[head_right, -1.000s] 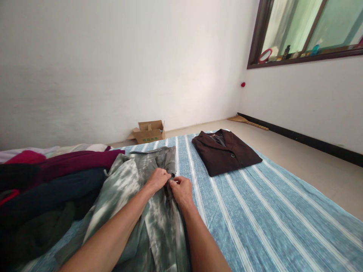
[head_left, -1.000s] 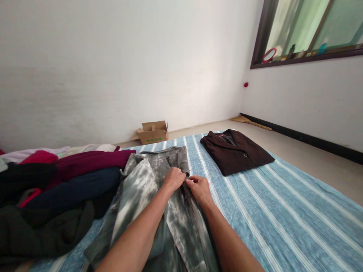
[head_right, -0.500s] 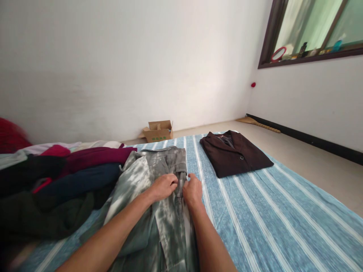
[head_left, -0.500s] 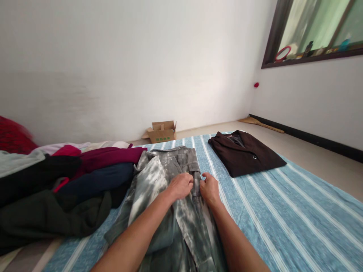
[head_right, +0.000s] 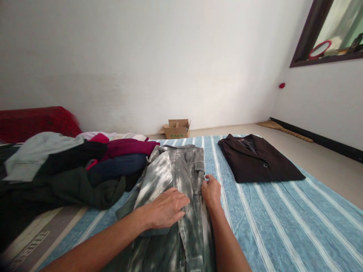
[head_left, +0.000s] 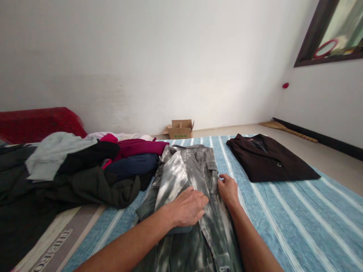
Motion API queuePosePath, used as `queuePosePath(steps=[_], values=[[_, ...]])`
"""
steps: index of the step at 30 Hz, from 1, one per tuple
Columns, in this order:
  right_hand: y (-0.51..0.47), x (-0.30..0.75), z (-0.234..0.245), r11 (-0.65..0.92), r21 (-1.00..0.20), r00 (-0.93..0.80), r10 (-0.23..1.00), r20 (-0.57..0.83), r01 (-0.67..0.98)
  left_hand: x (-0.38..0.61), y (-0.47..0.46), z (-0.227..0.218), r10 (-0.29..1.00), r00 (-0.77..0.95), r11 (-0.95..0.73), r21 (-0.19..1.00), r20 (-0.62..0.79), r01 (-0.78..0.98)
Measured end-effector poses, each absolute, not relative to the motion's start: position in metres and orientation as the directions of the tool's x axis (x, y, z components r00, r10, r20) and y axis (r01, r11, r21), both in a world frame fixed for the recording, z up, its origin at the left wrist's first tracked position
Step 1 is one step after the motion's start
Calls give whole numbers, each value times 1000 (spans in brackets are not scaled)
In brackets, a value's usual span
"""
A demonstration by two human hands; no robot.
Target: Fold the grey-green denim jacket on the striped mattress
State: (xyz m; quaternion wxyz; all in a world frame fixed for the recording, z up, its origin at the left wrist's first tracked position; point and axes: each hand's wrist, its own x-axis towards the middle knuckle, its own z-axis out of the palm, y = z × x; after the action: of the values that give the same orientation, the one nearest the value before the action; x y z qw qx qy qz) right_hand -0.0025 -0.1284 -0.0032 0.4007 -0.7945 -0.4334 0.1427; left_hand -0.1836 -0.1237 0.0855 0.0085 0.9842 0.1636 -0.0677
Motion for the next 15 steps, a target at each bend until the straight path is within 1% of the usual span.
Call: queuePosePath(steps=[3,5,6,9,12,15], values=[[-130,-2,-3,-301,-757,576,809,119,580,-200,-124,85,333,935,-943,-72,-119,326],[-130,-2,-4,-298,-758,572,811,119,580,-210,-119,88,351,931,-935,-90,-101,343],[-130,-1,-4,-297,-759,571,812,119,580,-215,-115,91,380,921,-923,-93,-84,373],[-130,-1,-5,-295,-760,568,815,117,579,-236,-101,109,527,850,-848,-70,6,526],[-131,0,-5,-291,-762,563,818,116,579,-270,-80,132,708,701,-699,-55,91,713],[-131,-1,-5,-289,-762,561,819,115,579,-316,-54,147,848,511,-491,-158,137,857]])
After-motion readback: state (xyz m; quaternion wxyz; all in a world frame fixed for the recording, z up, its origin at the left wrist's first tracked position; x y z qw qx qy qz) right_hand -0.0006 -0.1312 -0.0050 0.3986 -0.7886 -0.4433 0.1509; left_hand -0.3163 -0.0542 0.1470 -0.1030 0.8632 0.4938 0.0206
